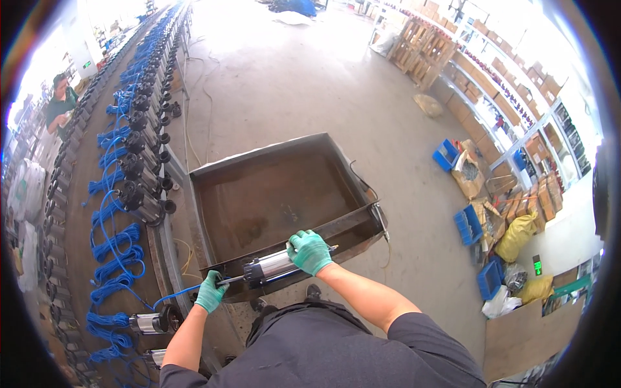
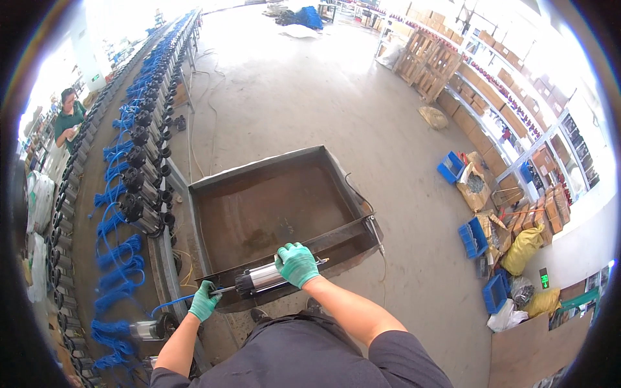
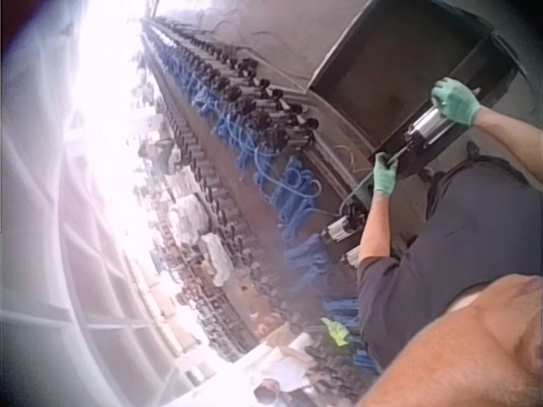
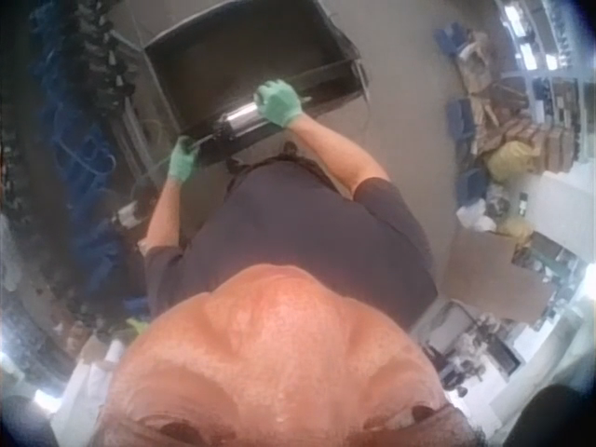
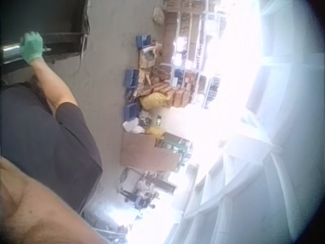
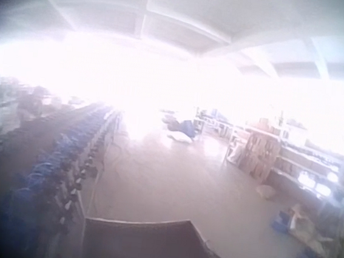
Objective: The person submerges a pump with a blue cable into a tank of liquid and holds it under the surface. They remove the pump from the tank and place it on a table next to a line of similar pumps.
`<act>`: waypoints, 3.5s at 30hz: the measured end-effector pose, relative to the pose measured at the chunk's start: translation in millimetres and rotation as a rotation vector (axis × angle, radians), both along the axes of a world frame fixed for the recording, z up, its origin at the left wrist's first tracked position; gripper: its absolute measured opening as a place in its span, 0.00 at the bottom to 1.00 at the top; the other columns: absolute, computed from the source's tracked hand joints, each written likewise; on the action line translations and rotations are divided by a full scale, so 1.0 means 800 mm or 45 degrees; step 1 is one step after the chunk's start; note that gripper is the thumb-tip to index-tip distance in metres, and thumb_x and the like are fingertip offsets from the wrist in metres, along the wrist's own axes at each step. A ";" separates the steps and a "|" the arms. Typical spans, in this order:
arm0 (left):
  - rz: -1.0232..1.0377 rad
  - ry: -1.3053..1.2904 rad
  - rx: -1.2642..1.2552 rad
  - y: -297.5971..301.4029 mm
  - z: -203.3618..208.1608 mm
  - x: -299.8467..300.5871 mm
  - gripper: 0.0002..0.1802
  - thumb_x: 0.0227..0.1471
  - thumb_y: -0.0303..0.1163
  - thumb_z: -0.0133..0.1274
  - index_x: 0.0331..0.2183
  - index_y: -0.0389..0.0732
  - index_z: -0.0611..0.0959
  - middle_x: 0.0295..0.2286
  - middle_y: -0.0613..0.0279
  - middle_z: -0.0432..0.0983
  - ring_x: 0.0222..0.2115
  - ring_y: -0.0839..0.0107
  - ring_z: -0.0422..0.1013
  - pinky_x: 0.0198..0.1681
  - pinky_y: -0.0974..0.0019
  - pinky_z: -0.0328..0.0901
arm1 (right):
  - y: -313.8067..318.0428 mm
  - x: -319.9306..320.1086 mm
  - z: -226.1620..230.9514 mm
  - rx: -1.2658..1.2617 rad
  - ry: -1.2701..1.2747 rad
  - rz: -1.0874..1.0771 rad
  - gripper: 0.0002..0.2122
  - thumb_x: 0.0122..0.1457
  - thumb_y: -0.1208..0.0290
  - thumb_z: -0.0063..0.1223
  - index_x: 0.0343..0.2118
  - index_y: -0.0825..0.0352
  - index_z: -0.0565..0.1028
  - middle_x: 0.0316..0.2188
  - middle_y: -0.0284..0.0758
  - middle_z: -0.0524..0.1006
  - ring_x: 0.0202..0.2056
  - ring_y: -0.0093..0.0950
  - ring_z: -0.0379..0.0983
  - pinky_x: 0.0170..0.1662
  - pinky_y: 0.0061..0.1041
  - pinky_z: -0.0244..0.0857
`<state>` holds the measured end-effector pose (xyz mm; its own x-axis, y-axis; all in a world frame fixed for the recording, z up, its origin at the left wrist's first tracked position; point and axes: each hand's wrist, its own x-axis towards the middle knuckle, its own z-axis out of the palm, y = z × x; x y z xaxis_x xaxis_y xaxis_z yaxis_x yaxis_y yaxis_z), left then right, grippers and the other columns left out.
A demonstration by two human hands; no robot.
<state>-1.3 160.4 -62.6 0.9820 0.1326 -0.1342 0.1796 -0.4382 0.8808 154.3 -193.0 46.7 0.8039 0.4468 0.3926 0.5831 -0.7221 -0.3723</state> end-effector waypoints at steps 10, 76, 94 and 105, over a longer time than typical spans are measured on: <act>-0.031 0.179 1.101 -0.029 0.060 -0.004 0.13 0.46 0.42 0.64 0.26 0.44 0.82 0.26 0.52 0.80 0.31 0.47 0.77 0.33 0.48 0.70 | 0.001 -0.010 0.000 0.037 0.017 0.014 0.08 0.56 0.65 0.57 0.26 0.64 0.78 0.26 0.40 0.77 0.31 0.41 0.74 0.38 0.40 0.70; 0.955 0.641 -0.929 -0.018 0.075 -0.003 0.18 0.66 0.47 0.50 0.28 0.46 0.79 0.18 0.74 0.70 0.13 0.81 0.63 0.13 0.74 0.53 | 0.013 0.019 0.035 -0.087 0.470 0.255 0.05 0.57 0.71 0.58 0.33 0.65 0.80 0.30 0.42 0.81 0.31 0.42 0.79 0.36 0.35 0.73; 0.863 0.689 -0.784 -0.019 0.070 -0.001 0.18 0.67 0.45 0.49 0.27 0.47 0.78 0.17 0.76 0.68 0.13 0.83 0.61 0.15 0.74 0.55 | 0.018 0.014 0.035 -0.078 0.434 0.188 0.04 0.55 0.70 0.58 0.32 0.63 0.81 0.29 0.40 0.81 0.29 0.40 0.79 0.35 0.34 0.73; 1.222 -0.012 -1.566 -0.070 0.126 0.021 0.21 0.65 0.50 0.50 0.28 0.45 0.80 0.20 0.63 0.73 0.13 0.77 0.59 0.15 0.71 0.54 | -0.024 -0.029 0.077 0.190 0.006 0.452 0.09 0.53 0.74 0.62 0.38 0.66 0.79 0.34 0.42 0.79 0.35 0.40 0.76 0.39 0.37 0.73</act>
<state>15.3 104.4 38.5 0.5985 0.5051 -0.6218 -0.0483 0.7976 0.6013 131.2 -212.5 108.6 0.6114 0.6358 0.4712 0.7852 -0.4131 -0.4614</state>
